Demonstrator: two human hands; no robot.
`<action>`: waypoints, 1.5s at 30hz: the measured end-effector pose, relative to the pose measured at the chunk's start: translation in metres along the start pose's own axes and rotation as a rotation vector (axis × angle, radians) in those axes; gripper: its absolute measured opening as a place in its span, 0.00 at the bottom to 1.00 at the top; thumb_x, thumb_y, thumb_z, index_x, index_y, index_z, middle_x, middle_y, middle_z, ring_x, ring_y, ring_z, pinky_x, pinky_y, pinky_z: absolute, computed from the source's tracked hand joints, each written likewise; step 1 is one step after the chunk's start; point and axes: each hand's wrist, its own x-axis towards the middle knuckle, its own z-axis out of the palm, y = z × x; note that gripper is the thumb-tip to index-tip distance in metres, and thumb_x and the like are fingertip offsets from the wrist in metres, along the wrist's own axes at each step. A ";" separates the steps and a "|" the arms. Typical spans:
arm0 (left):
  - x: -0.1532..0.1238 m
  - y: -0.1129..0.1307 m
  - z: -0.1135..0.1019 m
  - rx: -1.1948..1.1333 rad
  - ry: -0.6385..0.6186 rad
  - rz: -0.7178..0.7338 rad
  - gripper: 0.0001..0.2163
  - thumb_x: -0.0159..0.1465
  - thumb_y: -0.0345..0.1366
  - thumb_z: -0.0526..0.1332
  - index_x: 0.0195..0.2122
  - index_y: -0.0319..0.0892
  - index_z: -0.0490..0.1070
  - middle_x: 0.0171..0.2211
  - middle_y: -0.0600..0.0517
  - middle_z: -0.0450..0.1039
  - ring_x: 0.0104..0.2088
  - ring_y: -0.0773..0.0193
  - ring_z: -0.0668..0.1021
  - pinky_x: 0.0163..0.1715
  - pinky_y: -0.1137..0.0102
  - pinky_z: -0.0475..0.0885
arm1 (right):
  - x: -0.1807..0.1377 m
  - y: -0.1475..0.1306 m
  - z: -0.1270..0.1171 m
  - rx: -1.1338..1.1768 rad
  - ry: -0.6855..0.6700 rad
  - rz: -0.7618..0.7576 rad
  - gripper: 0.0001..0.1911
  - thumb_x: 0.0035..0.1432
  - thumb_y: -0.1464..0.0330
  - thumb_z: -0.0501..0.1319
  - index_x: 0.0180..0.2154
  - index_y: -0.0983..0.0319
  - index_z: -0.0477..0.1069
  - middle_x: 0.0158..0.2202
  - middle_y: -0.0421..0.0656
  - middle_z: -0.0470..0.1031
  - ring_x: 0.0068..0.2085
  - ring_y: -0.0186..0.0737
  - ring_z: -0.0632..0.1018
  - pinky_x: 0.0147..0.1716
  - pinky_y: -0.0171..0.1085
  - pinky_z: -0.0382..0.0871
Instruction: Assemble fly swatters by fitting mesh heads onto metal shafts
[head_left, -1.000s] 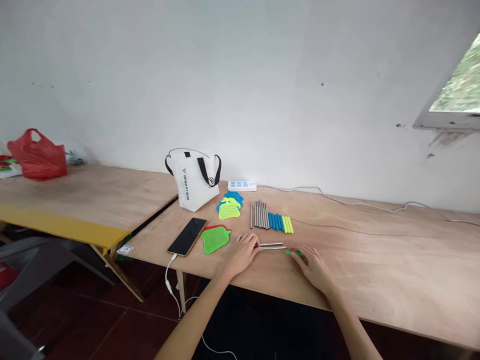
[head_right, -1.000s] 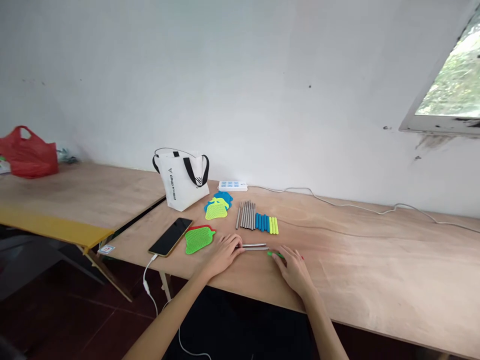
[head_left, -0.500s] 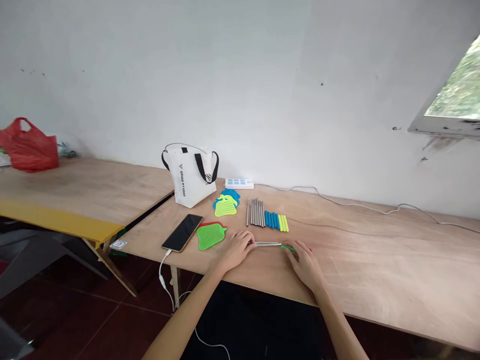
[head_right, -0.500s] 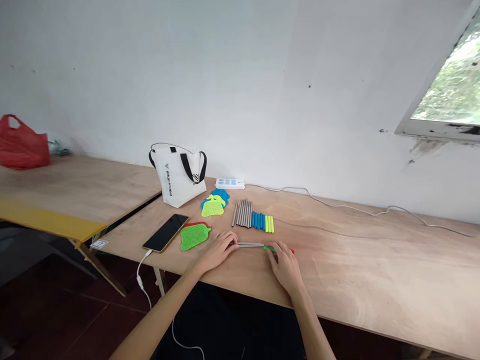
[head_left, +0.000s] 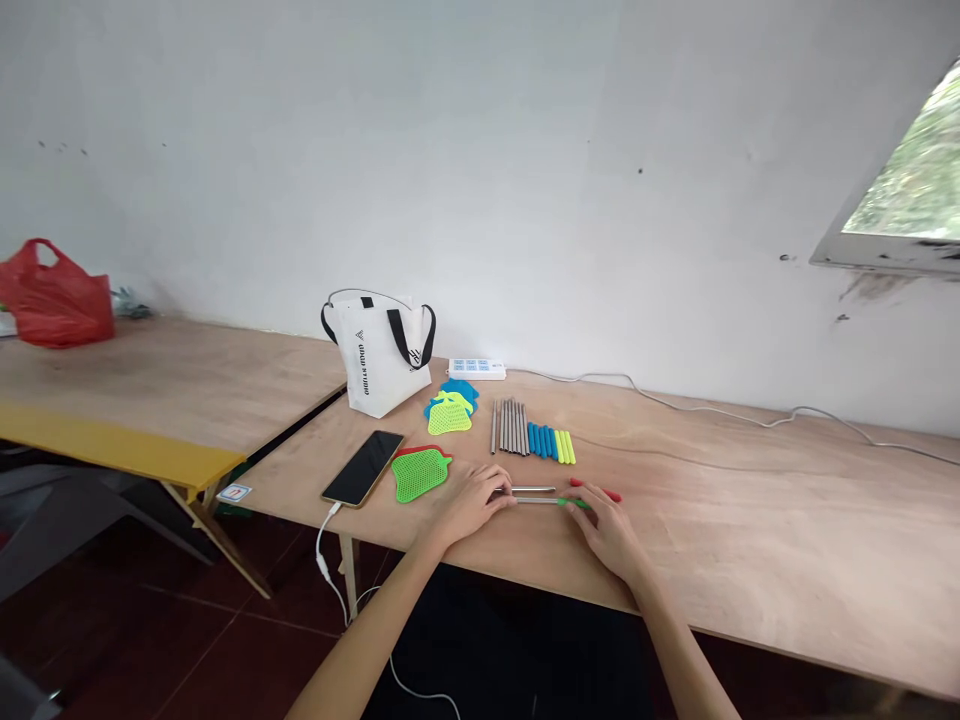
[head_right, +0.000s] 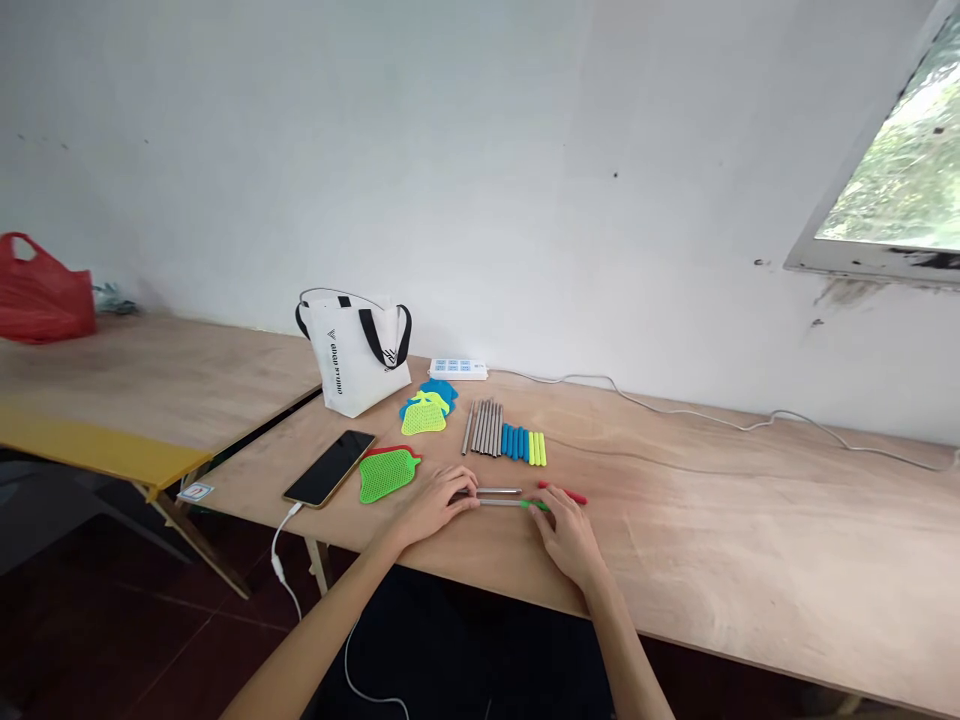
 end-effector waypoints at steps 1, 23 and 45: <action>0.000 0.001 0.000 -0.013 -0.007 0.004 0.06 0.70 0.40 0.63 0.37 0.45 0.73 0.46 0.53 0.74 0.49 0.59 0.75 0.52 0.64 0.67 | 0.001 -0.003 0.001 0.016 -0.034 -0.027 0.15 0.70 0.59 0.52 0.45 0.53 0.76 0.49 0.44 0.79 0.56 0.49 0.76 0.53 0.46 0.72; 0.002 -0.004 0.010 0.208 0.104 -0.266 0.10 0.70 0.46 0.62 0.43 0.48 0.76 0.41 0.52 0.74 0.46 0.54 0.75 0.50 0.60 0.64 | -0.007 0.039 -0.010 -0.481 0.209 0.259 0.17 0.69 0.62 0.48 0.50 0.56 0.73 0.52 0.48 0.75 0.54 0.52 0.73 0.50 0.50 0.65; 0.000 0.002 0.008 0.225 0.033 -0.153 0.12 0.75 0.44 0.54 0.39 0.46 0.72 0.40 0.52 0.72 0.43 0.58 0.75 0.46 0.63 0.67 | -0.001 0.022 -0.006 -0.030 0.142 0.039 0.17 0.71 0.57 0.47 0.41 0.55 0.72 0.41 0.46 0.75 0.45 0.46 0.76 0.46 0.44 0.71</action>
